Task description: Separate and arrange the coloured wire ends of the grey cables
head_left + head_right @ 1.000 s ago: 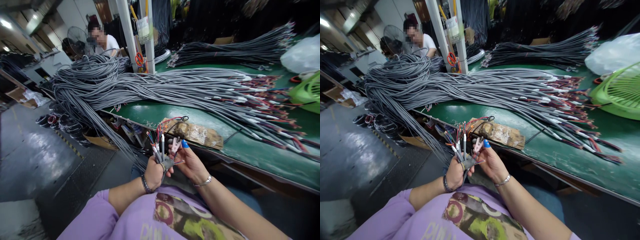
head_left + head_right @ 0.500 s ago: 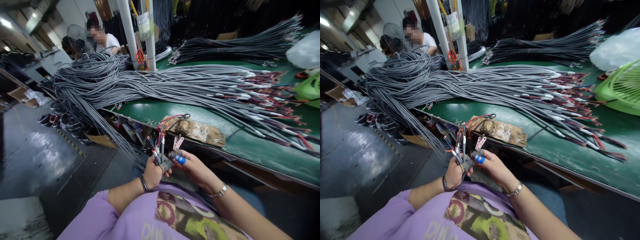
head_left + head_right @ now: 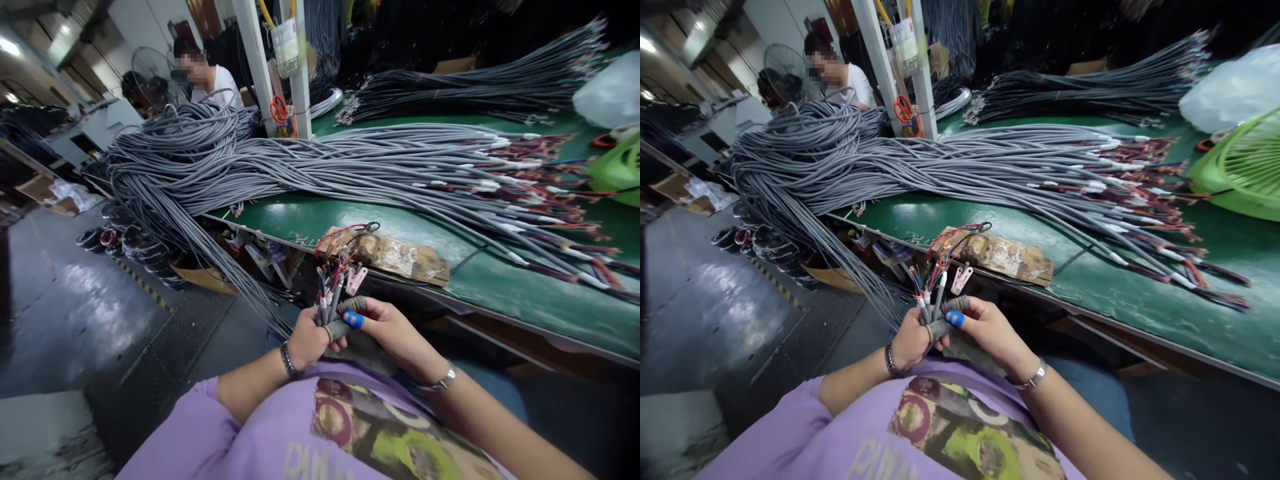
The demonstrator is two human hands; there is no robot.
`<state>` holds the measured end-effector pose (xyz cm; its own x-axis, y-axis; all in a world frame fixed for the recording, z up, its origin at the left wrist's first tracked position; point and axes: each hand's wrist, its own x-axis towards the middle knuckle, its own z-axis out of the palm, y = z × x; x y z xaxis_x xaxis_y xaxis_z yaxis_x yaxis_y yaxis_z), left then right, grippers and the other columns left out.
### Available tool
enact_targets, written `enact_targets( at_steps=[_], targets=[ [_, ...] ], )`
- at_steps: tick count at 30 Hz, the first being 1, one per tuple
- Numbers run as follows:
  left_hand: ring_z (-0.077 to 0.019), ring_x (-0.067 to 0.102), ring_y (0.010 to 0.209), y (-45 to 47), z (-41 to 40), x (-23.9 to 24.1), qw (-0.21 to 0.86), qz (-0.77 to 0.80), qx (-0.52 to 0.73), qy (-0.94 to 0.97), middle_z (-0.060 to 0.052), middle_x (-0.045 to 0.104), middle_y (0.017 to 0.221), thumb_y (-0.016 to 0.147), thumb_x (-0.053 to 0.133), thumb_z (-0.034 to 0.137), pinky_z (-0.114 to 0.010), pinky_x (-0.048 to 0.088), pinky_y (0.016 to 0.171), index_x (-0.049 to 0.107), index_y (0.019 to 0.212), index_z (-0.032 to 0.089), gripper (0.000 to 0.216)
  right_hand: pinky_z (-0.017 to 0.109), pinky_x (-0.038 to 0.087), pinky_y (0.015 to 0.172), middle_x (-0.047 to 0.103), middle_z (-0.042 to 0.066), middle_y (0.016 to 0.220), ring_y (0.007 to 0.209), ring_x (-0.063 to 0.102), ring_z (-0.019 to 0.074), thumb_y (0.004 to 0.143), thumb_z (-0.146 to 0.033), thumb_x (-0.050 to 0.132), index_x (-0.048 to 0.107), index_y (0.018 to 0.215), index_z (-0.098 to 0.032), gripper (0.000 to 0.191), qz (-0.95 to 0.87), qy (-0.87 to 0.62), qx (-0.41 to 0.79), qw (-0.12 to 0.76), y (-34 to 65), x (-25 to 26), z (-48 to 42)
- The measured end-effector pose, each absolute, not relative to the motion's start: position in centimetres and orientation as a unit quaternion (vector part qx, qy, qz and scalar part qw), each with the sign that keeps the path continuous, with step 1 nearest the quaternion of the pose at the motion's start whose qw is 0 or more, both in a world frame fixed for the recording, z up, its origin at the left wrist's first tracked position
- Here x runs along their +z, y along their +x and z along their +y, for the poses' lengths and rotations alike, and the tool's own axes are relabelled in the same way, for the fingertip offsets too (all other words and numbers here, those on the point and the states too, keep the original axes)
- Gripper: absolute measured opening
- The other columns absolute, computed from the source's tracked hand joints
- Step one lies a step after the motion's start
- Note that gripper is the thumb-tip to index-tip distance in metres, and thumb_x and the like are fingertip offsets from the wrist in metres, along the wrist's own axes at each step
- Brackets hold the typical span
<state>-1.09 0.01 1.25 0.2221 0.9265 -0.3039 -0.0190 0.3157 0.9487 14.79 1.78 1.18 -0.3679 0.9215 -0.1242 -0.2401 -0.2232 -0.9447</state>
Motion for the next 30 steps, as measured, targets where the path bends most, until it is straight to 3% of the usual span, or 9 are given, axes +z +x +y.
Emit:
enact_targets(
  at_steps=[15,25,30],
  targets=[
    [-0.0085,0.049,0.04,-0.7,0.1,1.2,0.631,0.503,0.409,0.425,-0.002,0.058,0.048,0.066,0.075,0.045,-0.021,0.04,0.042,0.061,0.058,0.013,0.037,0.029,0.044,0.062,0.065,0.001,0.059,0.058,0.055,0.0153,0.071,-0.043,0.077,0.068,0.071,-0.019,0.025,-0.457,-0.377,0.691,0.413,14.4,1.2,1.8],
    [-0.0085,0.049,0.04,-0.9,0.3,1.4,0.62,0.515,0.445,0.39,0.0,0.058,0.048,0.066,0.075,0.048,-0.021,0.04,0.042,0.059,0.062,0.014,0.038,0.025,0.043,0.056,0.062,0.0,0.062,0.057,0.05,0.012,0.068,-0.037,0.08,0.07,0.069,-0.02,0.02,-0.402,-0.389,0.687,0.463,14.8,-0.5,2.1],
    [-0.0075,0.047,0.038,-0.7,0.7,2.3,0.639,0.5,0.46,0.36,0.001,0.057,0.047,0.063,0.077,0.046,-0.02,0.036,0.039,0.056,0.06,0.014,0.039,0.028,0.051,0.062,0.068,0.003,0.072,0.062,0.059,0.0146,0.072,-0.055,0.072,0.071,0.076,-0.02,0.036,-0.229,-0.332,0.787,0.467,15.8,-1.6,4.1]
  ],
)
